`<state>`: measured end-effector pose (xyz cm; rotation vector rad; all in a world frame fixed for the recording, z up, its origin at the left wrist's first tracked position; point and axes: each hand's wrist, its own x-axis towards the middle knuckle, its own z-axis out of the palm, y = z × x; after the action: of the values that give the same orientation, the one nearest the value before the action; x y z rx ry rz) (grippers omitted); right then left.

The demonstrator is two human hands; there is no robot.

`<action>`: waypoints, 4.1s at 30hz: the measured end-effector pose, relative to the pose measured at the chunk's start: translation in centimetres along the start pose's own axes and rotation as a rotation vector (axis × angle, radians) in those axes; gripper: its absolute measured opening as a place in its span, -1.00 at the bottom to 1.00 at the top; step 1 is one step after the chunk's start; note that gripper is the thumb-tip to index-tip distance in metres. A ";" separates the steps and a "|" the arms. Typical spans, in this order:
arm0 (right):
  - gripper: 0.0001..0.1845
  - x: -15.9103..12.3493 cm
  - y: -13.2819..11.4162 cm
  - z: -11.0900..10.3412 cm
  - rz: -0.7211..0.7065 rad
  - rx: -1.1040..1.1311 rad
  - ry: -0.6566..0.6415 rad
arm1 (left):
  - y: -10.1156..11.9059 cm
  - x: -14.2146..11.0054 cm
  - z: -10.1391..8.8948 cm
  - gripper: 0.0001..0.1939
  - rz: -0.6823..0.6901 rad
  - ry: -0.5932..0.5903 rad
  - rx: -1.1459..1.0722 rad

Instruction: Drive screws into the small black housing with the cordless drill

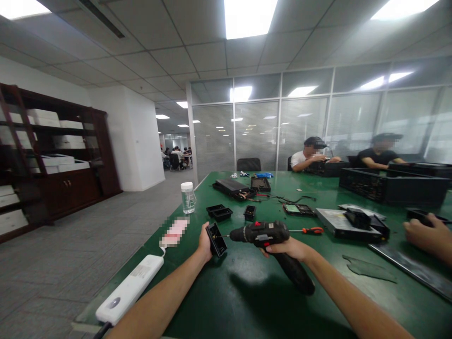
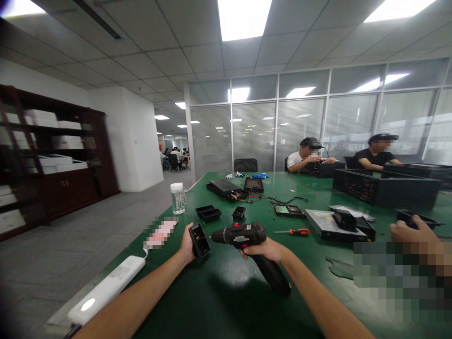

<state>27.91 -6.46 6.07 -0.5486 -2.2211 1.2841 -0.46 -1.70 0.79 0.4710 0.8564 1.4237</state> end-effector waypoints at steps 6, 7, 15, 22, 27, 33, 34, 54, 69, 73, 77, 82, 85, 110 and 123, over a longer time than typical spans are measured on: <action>-0.62 0.0 -0.6 0.2 0.006 -0.021 0.006 | 0.0 -0.1 0.1 -0.63 0.023 0.018 -0.002; -0.62 0.0 -0.7 0.3 0.006 -0.019 0.008 | 0.0 -0.1 0.1 -0.63 0.021 0.022 -0.003; -0.66 0.2 -0.4 0.2 0.003 0.009 -0.005 | 0.2 -0.5 0.3 -0.62 0.006 0.017 -0.004; -0.66 0.1 -0.9 0.5 0.015 0.027 0.024 | 0.2 -0.4 0.2 -0.62 0.011 0.013 0.002; -0.68 -0.5 -2.5 0.9 0.095 -0.023 0.069 | 0.0 -0.1 0.1 -0.62 0.017 0.027 0.000; -0.66 -0.5 -3.1 1.0 0.093 -0.055 0.044 | 0.1 -0.1 0.1 -0.61 0.007 0.022 0.000; -0.65 -0.5 -3.0 1.0 0.089 -0.059 0.043 | 0.1 -0.2 0.1 -0.60 0.006 0.011 0.007; -0.66 -0.5 -2.9 1.1 0.083 -0.048 0.096 | 0.1 -0.1 0.1 -0.63 0.000 0.037 -0.016; -0.69 -0.3 -2.5 1.1 0.043 -0.051 0.118 | 0.2 -0.2 0.1 -0.62 -0.022 0.012 -0.019; -0.69 -0.3 -2.6 1.0 0.065 -0.052 0.070 | 0.1 0.0 0.1 -0.61 -0.005 0.009 -0.013; -0.69 -0.3 -2.6 0.9 0.069 -0.041 0.067 | 0.0 0.1 -0.1 -0.62 0.006 0.006 -0.009; -0.70 -0.3 -2.6 1.0 0.042 -0.058 0.106 | -0.1 0.2 -0.2 -0.61 0.013 0.020 -0.003; -0.71 -0.4 -2.8 1.0 0.055 -0.066 0.091 | -0.1 0.4 -0.3 -0.60 0.007 0.015 0.005; -0.69 -0.4 -2.6 1.1 0.082 -0.071 0.115 | 0.0 0.2 -0.2 -0.60 -0.006 0.021 0.030; -0.62 -0.3 -1.7 0.9 0.069 -0.084 0.147 | 0.1 -0.3 0.1 -0.60 0.011 0.020 0.022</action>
<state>27.48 -8.05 7.08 -0.7334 -2.1586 1.1489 -0.41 -1.93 1.02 0.4794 0.8877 1.4322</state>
